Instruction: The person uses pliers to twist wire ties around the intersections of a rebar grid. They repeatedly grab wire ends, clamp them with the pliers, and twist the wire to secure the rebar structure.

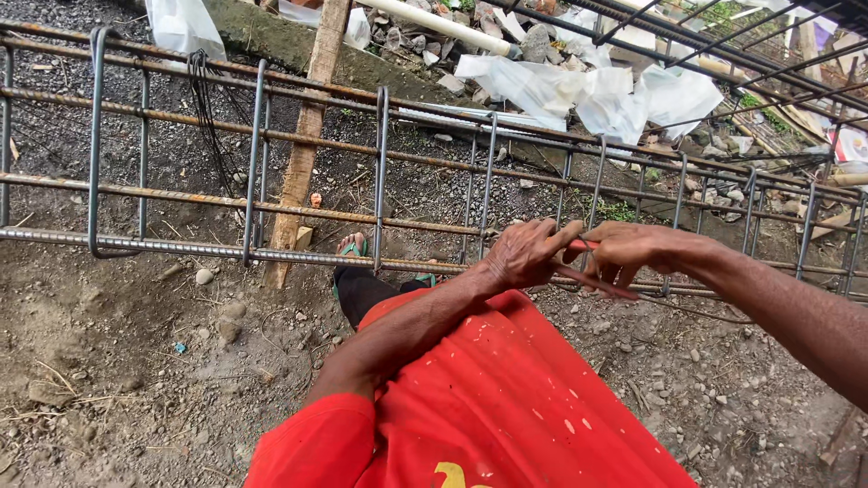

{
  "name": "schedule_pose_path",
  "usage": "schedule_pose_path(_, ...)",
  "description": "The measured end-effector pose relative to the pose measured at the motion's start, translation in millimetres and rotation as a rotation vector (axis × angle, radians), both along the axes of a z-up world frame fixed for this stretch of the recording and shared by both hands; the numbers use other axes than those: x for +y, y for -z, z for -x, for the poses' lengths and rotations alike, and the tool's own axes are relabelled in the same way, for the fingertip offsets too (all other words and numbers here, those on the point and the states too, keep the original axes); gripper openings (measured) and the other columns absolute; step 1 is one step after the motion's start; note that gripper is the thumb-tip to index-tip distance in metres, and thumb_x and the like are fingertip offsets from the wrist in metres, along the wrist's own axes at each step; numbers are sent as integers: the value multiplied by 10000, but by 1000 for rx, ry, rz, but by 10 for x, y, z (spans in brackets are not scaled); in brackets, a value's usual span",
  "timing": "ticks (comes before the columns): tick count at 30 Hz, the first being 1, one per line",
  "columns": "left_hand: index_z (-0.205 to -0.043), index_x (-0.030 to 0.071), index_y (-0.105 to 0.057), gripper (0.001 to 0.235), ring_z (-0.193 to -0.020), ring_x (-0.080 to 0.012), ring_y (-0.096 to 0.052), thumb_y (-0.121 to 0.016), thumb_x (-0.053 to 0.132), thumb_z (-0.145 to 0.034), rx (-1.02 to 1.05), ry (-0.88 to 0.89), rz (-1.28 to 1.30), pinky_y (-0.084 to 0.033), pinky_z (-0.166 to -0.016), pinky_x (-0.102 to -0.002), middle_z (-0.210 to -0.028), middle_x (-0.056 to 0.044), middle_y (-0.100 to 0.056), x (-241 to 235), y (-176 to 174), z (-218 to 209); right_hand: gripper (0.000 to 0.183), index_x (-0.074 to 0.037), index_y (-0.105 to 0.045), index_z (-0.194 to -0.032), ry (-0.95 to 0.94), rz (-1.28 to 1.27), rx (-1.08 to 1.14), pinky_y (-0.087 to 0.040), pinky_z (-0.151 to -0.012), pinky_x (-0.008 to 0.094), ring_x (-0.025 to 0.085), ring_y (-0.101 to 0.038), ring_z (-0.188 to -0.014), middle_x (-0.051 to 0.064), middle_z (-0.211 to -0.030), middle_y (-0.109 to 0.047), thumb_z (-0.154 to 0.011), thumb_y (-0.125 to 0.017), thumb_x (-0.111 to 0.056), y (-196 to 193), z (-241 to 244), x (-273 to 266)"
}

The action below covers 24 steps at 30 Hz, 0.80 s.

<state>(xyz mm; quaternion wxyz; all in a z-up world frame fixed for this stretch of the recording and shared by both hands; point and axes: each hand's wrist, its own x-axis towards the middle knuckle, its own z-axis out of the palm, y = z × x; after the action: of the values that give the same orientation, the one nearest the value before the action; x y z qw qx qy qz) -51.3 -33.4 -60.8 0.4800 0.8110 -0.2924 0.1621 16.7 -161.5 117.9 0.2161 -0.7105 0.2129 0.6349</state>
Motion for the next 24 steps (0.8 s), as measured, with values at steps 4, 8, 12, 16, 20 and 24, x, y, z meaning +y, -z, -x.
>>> schedule_pose_path(4, -1177, 192, -547, 507, -702, -267, -682, -679, 224, -689, 128, 123, -32, -579, -653, -410, -813, -4, -540, -155, 233, -93, 604, -8, -466, -1464, -171, -24, 57, -646, -542, 428, 351, -766, -676, 298, -927, -768, -875, -585, -76, -393, -262, 179)
schedule_pose_path(8, -1014, 115, -371, 382, -543, -275, -544, -566, 27, -698, 223, 147, -99, -411, -411, -408, -759, -72, -622, -134, 16, -230, 982, -298, -218, -1595, -535, 61, -100, -344, -1050, 460, 267, -429, -1255, 85, -1374, -391, -716, -608, -496, -550, -464, 228)
schedule_pose_path(12, -931, 128, -523, 454, -733, -372, -706, -747, 458, -715, 362, 116, -89, -558, -654, -507, -732, -97, -613, -240, 160, -328, 1120, -319, -168, -1617, -1416, 407, -486, -338, -1133, 548, 296, -545, -1310, 111, -1436, -529, -742, -686, -788, -295, 21, 491)
schedule_pose_path(16, -808, 141, -531, 398, -680, -339, -706, -747, 465, -727, 549, 73, -119, -552, -643, -451, -645, -21, -610, -88, -90, -438, 757, -264, -254, -1575, -1560, 535, -679, -309, -1092, 525, 232, -576, -1183, 65, -1256, -586, -920, -633, -234, 188, 88, -15)
schedule_pose_path(20, -978, 156, -487, 359, -768, -315, -708, -732, 357, -807, 637, 156, -99, -548, -757, -454, -767, -49, -652, 77, -340, -474, 556, -127, -521, -1232, -1718, 386, -1109, -437, -996, 393, 219, -601, -1076, 74, -1044, -602, -839, -591, -515, 712, -102, -827)
schedule_pose_path(24, -1215, 181, -508, 436, -835, -234, -684, -694, 186, -821, 569, 116, -119, -552, -738, -376, -951, -44, -651, -117, -65, -334, 502, -125, -543, -1172, -1627, 230, -652, -593, -823, 318, 150, -659, -857, 28, -897, -623, -866, -528, -522, 449, -293, -600)
